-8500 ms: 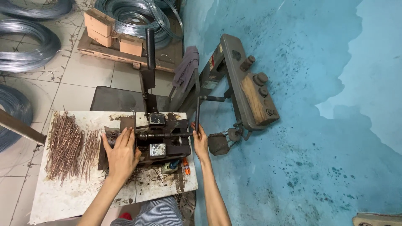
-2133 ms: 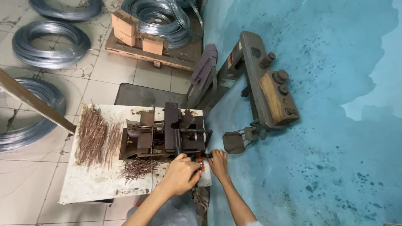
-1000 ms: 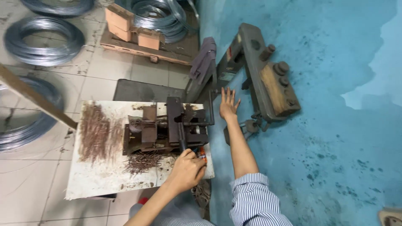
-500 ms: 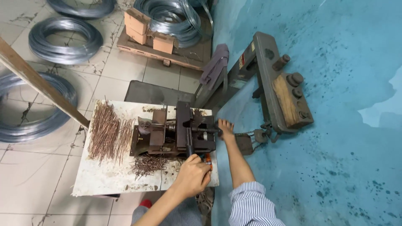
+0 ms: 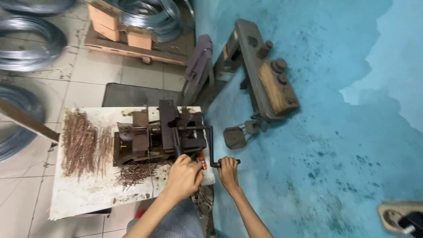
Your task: Processing thin metal rods using a manual machine by loading bundles and operating a lever
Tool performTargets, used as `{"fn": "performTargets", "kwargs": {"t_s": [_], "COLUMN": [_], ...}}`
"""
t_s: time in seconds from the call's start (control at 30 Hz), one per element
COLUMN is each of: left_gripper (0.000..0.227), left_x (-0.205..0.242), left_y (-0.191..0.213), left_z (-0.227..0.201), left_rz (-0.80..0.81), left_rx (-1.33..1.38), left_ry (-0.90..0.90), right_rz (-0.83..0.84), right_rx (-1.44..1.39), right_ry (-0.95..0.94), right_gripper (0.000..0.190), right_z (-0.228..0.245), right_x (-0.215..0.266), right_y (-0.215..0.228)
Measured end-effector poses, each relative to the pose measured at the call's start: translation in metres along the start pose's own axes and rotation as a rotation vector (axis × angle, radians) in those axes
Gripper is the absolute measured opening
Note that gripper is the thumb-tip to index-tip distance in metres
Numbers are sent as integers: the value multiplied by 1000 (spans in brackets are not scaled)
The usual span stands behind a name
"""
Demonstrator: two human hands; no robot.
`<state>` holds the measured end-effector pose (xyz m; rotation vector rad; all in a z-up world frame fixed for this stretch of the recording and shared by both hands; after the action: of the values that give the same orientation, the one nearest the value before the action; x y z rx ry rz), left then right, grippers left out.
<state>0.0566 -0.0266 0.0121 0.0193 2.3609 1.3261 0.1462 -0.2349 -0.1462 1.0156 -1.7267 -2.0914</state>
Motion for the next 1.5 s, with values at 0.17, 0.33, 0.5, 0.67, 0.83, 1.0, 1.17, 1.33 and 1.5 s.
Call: {"fn": "performTargets", "kwargs": {"t_s": [0.17, 0.33, 0.5, 0.67, 0.83, 1.0, 1.17, 1.33, 1.5], "left_gripper": [22, 25, 26, 24, 24, 24, 21, 22, 22], "left_x": [5, 10, 11, 10, 4, 6, 6, 6, 7], "left_y": [-14, -20, -21, -13, 2, 5, 6, 6, 1], "left_z": [7, 8, 7, 5, -5, -6, -6, -5, -1], "left_rz": [7, 9, 11, 25, 74, 10, -37, -77, -77], "left_rx": [4, -9, 2, 29, -10, 25, 37, 63, 66], "left_ry": [-12, -11, -37, -30, -52, -63, -18, 6, 37], "right_rz": [-327, -494, -386, -427, -127, 546, 727, 425, 93], "right_rx": [99, 179, 300, 247, 150, 14, 181, 48, -33], "right_ry": [-2, -55, -239, -202, -189, -393, -270, -80, -14], "right_gripper": [7, 19, 57, 64, 99, 110, 106, 79, 22], "right_z": [-7, -10, -25, -23, -58, -59, -75, -33, -6], "right_x": [-17, -97, -206, -265, -286, -266, -172, -78, -5], "right_y": [81, 140, 146, 110, 29, -45, -157, -118, -31]}}
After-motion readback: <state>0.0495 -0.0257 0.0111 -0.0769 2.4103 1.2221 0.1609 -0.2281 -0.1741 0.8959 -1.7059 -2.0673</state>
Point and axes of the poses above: each hand's wrist, its own x-axis away from the middle knuckle, its own y-axis out of the back of the hand, z = x × y, the point moved 7 cm from there along -x, towards the middle knuckle, and after that the axes turned 4 degrees about -x, right-handed, at the moved point
